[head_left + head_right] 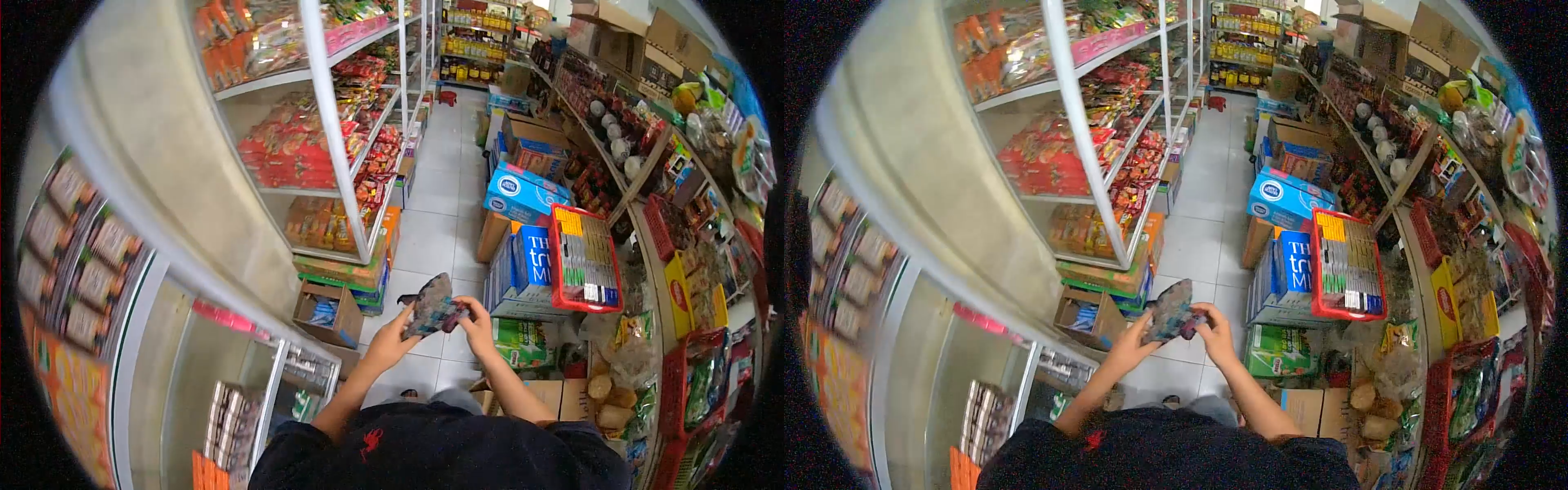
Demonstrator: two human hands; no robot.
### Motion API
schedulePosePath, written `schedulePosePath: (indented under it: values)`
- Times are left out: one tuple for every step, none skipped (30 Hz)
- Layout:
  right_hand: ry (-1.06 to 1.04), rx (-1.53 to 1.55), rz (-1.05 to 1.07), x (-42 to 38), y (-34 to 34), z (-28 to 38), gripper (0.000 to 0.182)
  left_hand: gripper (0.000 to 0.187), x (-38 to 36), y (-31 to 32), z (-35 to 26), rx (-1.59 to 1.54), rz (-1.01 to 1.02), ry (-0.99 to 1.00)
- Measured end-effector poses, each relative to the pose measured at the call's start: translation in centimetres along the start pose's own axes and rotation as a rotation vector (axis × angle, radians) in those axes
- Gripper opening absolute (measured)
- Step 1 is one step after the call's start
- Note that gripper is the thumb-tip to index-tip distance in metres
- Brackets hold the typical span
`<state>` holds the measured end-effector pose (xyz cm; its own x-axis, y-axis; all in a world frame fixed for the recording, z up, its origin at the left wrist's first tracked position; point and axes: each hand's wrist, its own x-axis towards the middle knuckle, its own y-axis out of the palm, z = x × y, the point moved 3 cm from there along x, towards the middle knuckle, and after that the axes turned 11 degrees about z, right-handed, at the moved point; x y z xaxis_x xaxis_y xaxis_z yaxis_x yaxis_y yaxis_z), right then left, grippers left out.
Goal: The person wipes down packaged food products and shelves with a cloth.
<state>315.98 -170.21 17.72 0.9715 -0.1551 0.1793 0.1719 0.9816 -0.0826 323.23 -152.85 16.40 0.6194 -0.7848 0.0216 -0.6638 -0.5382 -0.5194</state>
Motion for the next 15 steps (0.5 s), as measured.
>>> schedulePosePath:
  values:
    - [-0.026, 0.073, -0.089, 1.3, -1.3, -0.6, 0.035, 0.07, 2.9, 0.5, 0.7, -0.123, 0.036, 0.04]
    - [-0.051, 0.143, -0.186, 2.4, -2.6, -1.3, 0.036, 0.07, 5.5, 1.1, 1.4, -0.248, 0.078, 0.079]
    - [-0.021, 0.164, -0.243, 3.4, -3.7, -1.7, 0.035, 0.066, 7.8, 0.7, -0.3, -0.266, 0.123, 0.053]
    - [-0.002, 0.168, -0.281, 4.8, -5.2, -3.0, 0.035, 0.066, 10.2, 1.1, 0.4, -0.27, 0.165, 0.047]
    - [0.039, 0.238, -0.294, 6.1, -6.7, -5.0, 0.034, 0.064, 12.5, 1.8, 1.2, -0.273, 0.152, 0.069]
    - [0.079, 0.309, -0.321, 6.8, -8.5, -6.5, 0.033, 0.062, 14.9, 2.8, 1.7, -0.279, 0.152, 0.092]
    - [0.111, 0.372, -0.343, 7.8, -10.0, -7.0, 0.032, 0.058, 17.1, 2.9, 0.9, -0.312, 0.198, 0.027]
    - [0.133, 0.437, -0.363, 9.2, -11.7, -7.4, 0.032, 0.058, 19.7, 3.6, 0.8, -0.311, 0.266, 0.032]
    - [0.065, 0.463, -0.374, 10.5, -13.4, -8.9, 0.032, 0.057, 22.2, 4.1, 0.8, -0.384, 0.273, 0.032]
    - [0.038, 0.503, -0.367, 12.1, -15.0, -10.2, 0.03, 0.056, 24.6, 4.5, 0.6, -0.457, 0.263, 0.03]
    - [0.058, 0.553, -0.405, 13.5, -16.8, -11.2, 0.03, 0.054, 27.0, 5.0, 0.3, -0.47, 0.25, 0.053]
    - [0.084, 0.615, -0.443, 14.7, -17.9, -11.8, 0.03, 0.054, 29.3, 5.3, 0.1, -0.465, 0.286, 0.047]
    - [-0.013, 0.532, -0.467, 16.1, -19.4, -12.1, 0.03, 0.053, 31.5, 5.7, 0.0, -0.478, 0.296, 0.045]
    - [-0.018, 0.537, -0.497, 17.1, -20.9, -12.5, 0.03, 0.053, 34.0, 6.1, -0.1, -0.491, 0.303, 0.053]
    - [0.01, 0.577, -0.476, 18.2, -22.4, -11.9, 0.03, 0.054, 36.2, 6.6, -0.2, -0.491, 0.28, 0.082]
